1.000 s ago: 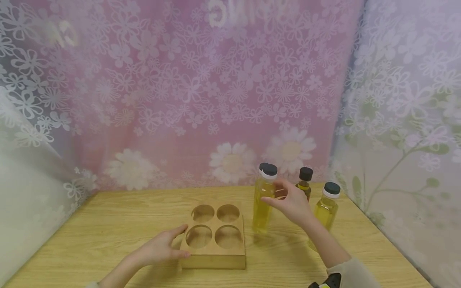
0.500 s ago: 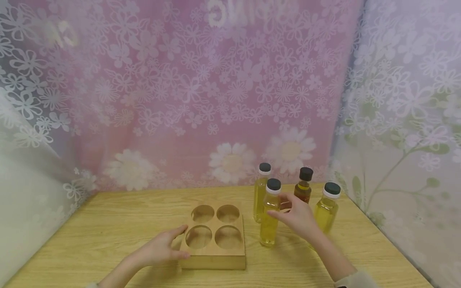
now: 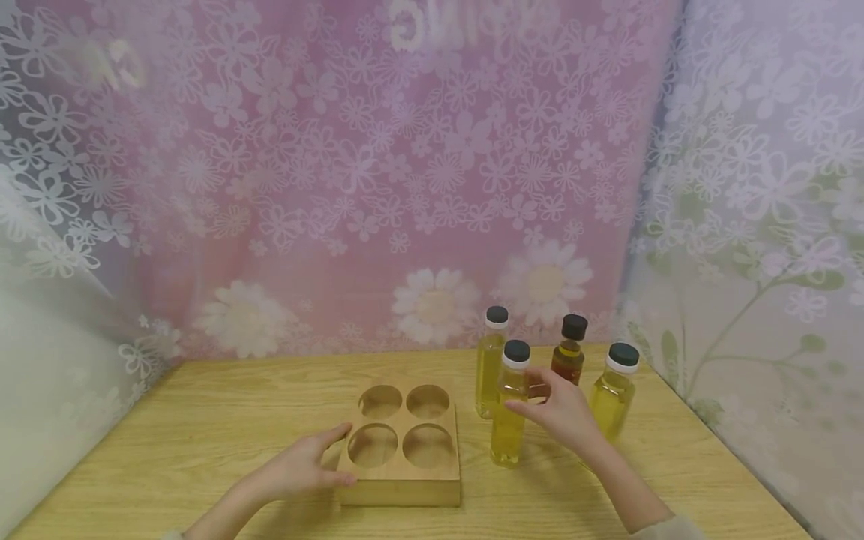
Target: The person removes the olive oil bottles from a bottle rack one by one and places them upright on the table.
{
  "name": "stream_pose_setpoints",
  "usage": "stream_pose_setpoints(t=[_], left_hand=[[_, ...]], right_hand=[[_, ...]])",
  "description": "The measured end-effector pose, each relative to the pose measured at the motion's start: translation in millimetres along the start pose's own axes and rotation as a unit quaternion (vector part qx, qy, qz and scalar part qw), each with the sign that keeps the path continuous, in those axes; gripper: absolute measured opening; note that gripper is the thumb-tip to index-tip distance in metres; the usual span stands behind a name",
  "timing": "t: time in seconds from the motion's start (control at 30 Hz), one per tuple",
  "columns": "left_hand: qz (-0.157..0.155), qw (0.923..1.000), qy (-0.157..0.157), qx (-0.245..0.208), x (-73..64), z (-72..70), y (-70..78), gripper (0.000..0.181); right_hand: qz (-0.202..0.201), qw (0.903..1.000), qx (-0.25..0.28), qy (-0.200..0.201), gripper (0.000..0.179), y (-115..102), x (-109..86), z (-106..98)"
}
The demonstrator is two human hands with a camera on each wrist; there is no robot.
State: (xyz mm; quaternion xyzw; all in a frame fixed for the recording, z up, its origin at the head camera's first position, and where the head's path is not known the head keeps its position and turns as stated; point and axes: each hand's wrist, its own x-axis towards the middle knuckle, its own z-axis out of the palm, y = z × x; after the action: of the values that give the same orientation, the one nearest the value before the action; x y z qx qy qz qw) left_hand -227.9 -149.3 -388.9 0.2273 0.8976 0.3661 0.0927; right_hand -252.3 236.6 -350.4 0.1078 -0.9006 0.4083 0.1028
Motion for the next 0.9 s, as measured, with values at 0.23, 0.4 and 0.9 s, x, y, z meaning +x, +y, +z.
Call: stream_pose_setpoints(t=[0.23,0.4,0.9], left_hand=[[-0.003,0.9999,-0.001,-0.011,0.6,-0.4,0.3,0.092],[0.000,0.9999,-0.003,-0.015,1.0,-0.9,0.6,0.092],[0.030,0.9937,0.102,0.034,-2.5,-12.4,4.5,0.066]], right_hand=[[-0.011,0.9997,-0.020,-0.006,0.069,1,-1.3,-1],[-0.032,0.9993,-0.018,-0.010,0.066,2,-6.4,-4],[-0.230,0.9590,-0.076,0.148,0.026,-21,-19.8,-12]])
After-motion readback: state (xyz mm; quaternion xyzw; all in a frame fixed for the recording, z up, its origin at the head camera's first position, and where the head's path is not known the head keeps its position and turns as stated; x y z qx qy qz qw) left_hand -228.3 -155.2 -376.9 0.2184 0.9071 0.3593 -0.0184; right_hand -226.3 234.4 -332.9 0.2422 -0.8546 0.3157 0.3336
